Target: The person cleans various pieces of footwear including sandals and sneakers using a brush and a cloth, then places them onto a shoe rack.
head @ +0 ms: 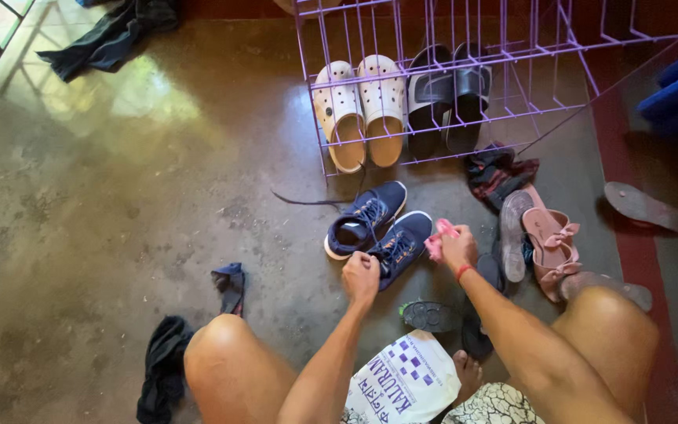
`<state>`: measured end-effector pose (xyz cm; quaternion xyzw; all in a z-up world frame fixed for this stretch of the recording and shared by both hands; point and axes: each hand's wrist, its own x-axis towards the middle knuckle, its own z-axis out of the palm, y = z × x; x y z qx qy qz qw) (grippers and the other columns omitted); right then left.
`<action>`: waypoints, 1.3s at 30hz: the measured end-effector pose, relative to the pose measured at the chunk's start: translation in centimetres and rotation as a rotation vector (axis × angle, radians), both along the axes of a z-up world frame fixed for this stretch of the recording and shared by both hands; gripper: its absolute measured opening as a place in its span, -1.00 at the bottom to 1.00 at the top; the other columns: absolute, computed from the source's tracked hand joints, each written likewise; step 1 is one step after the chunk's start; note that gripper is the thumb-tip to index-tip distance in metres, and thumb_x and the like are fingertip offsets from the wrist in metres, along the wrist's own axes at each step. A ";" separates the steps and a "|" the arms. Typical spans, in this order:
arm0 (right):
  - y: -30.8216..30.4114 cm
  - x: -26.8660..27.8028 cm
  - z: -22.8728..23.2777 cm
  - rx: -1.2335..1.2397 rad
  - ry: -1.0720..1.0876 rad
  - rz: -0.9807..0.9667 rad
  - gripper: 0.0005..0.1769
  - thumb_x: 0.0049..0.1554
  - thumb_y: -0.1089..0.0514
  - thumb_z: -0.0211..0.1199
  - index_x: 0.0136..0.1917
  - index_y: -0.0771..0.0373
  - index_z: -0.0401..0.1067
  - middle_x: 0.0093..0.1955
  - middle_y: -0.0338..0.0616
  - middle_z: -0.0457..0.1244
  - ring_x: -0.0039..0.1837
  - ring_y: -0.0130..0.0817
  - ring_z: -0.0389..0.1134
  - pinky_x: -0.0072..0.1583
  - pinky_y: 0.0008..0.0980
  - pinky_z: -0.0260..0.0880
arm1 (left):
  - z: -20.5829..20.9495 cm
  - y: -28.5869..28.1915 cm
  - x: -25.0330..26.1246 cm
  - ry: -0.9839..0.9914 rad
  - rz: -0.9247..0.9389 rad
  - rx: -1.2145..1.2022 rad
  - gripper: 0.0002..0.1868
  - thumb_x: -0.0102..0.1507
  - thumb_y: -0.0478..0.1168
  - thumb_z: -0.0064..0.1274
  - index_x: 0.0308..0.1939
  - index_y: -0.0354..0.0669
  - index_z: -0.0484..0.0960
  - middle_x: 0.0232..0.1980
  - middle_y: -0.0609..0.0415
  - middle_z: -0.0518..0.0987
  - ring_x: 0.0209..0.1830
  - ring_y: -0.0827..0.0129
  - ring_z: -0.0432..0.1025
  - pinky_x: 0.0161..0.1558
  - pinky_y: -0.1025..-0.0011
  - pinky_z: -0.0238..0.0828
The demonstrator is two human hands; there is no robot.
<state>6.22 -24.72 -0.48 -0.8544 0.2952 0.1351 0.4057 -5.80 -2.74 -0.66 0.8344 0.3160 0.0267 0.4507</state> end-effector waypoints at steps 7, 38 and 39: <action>1.6 -10.6 4.5 -0.485 -0.334 1.053 0.05 -0.19 -0.34 0.54 0.40 0.18 0.26 0.37 0.08 0.21 0.42 0.02 0.18 0.38 0.09 0.21 | -6.9 -5.3 0.0 -0.085 0.381 -0.445 -0.61 0.14 -0.16 0.33 -0.14 -0.41 0.60 -0.25 -0.02 0.60 -0.26 0.28 0.50 -0.13 0.23 0.50; 9.0 4.5 23.6 -0.235 -0.897 0.936 -0.12 -0.09 -0.19 0.54 0.39 0.23 0.41 0.19 0.09 0.32 0.21 0.06 0.30 0.25 -0.06 0.31 | 14.3 5.0 8.7 -0.204 -0.226 -1.689 -0.21 0.39 0.31 -0.21 0.43 -0.27 0.38 0.33 -0.04 0.55 0.31 0.23 0.45 0.43 0.27 0.25; 9.4 4.5 23.4 -0.240 -0.893 0.930 -0.12 -0.09 -0.19 0.54 0.39 0.23 0.41 0.19 0.09 0.32 0.21 0.06 0.30 0.25 -0.06 0.31 | 14.2 4.7 9.0 -0.196 -0.231 -1.693 -0.21 0.39 0.31 -0.21 0.43 -0.27 0.38 0.33 -0.04 0.55 0.31 0.23 0.45 0.43 0.27 0.25</action>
